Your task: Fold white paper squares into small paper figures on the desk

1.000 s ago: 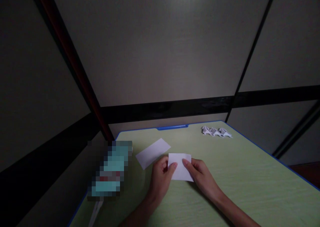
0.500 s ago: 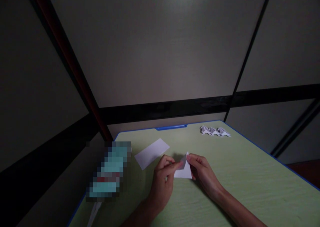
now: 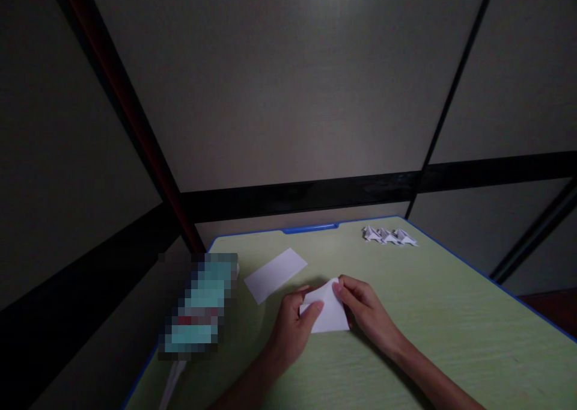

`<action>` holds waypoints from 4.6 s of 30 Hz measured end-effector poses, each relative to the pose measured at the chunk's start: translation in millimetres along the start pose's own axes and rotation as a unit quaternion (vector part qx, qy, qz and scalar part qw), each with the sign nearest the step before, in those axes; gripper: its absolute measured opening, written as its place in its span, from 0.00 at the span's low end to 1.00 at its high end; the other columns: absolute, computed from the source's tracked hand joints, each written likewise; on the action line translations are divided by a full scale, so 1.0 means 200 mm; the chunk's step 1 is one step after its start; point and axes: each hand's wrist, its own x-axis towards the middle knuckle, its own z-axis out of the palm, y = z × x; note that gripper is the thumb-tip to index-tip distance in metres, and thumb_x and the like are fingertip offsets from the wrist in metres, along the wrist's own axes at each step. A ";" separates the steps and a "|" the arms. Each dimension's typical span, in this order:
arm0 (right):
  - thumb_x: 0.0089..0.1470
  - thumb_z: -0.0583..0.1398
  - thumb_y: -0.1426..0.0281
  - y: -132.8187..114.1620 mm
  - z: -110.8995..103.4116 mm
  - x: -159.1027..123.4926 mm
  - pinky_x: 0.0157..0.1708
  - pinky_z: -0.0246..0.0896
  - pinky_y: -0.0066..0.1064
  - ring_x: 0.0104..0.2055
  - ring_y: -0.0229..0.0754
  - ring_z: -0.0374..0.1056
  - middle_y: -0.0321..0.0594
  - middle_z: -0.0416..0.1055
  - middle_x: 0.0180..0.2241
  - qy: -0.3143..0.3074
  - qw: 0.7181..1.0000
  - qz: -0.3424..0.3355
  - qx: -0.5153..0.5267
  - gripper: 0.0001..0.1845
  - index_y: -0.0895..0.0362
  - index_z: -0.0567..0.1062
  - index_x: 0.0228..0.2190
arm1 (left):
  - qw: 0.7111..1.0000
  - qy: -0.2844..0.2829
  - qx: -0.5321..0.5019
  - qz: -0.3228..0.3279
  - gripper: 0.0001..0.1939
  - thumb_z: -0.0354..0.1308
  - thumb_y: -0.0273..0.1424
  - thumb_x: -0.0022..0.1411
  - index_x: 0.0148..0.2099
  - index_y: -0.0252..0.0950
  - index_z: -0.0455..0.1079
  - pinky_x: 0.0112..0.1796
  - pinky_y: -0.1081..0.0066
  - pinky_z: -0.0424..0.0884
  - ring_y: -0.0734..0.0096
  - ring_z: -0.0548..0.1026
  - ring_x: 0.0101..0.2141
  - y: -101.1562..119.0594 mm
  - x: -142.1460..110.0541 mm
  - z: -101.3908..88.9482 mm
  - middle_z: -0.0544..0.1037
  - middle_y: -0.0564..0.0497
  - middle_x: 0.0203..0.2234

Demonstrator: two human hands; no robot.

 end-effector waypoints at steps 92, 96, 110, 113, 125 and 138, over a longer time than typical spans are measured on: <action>0.48 0.50 0.64 0.00 0.01 -0.03 0.09 0.52 0.21 0.12 0.33 0.60 0.28 0.58 0.12 0.002 1.000 0.001 0.000 0.13 0.58 0.60 0.18 | 0.947 -0.243 -0.094 -0.186 0.20 0.45 0.43 0.48 0.22 0.29 0.63 0.16 0.76 0.44 0.84 0.52 0.13 -0.01 0.00 0.03 0.60 0.57 0.13; 0.48 0.50 0.63 0.00 0.02 -0.02 0.08 0.51 0.20 0.12 0.32 0.59 0.28 0.57 0.11 -0.005 1.000 0.004 0.020 0.14 0.58 0.60 0.17 | 0.947 -0.225 -0.090 -0.213 0.18 0.46 0.42 0.48 0.23 0.29 0.63 0.15 0.77 0.44 0.85 0.52 0.13 -0.01 0.00 0.02 0.60 0.57 0.13; 0.49 0.49 0.62 0.00 0.06 -0.04 0.09 0.51 0.19 0.11 0.29 0.56 0.27 0.56 0.13 -0.014 0.999 -0.008 0.034 0.12 0.57 0.58 0.21 | 0.904 -0.327 -0.149 -0.229 0.20 0.43 0.42 0.51 0.27 0.28 0.63 0.09 0.81 0.49 0.84 0.60 0.09 -0.07 0.02 -0.02 0.68 0.54 0.12; 0.47 0.50 0.61 -0.03 0.05 -0.03 0.08 0.52 0.20 0.11 0.30 0.56 0.26 0.56 0.12 -0.001 0.998 -0.005 0.062 0.13 0.57 0.58 0.20 | 0.891 -0.337 -0.184 -0.243 0.18 0.43 0.40 0.53 0.28 0.28 0.63 0.10 0.81 0.53 0.82 0.64 0.10 -0.07 0.02 -0.03 0.70 0.52 0.13; 0.47 0.50 0.59 0.00 0.04 -0.01 0.11 0.48 0.20 0.13 0.30 0.53 0.28 0.54 0.13 0.014 0.999 0.005 0.050 0.15 0.57 0.59 0.20 | 0.897 -0.320 -0.182 -0.244 0.19 0.43 0.42 0.51 0.27 0.28 0.63 0.11 0.80 0.55 0.79 0.64 0.08 -0.08 0.01 -0.01 0.68 0.53 0.08; 0.45 0.52 0.59 -0.01 -0.03 0.02 0.13 0.43 0.21 0.15 0.29 0.48 0.28 0.50 0.14 0.079 0.995 -0.028 0.045 0.15 0.58 0.60 0.19 | 0.907 -0.277 -0.166 -0.271 0.21 0.50 0.44 0.45 0.18 0.28 0.63 0.13 0.78 0.57 0.78 0.64 0.09 -0.08 0.01 -0.01 0.69 0.49 0.10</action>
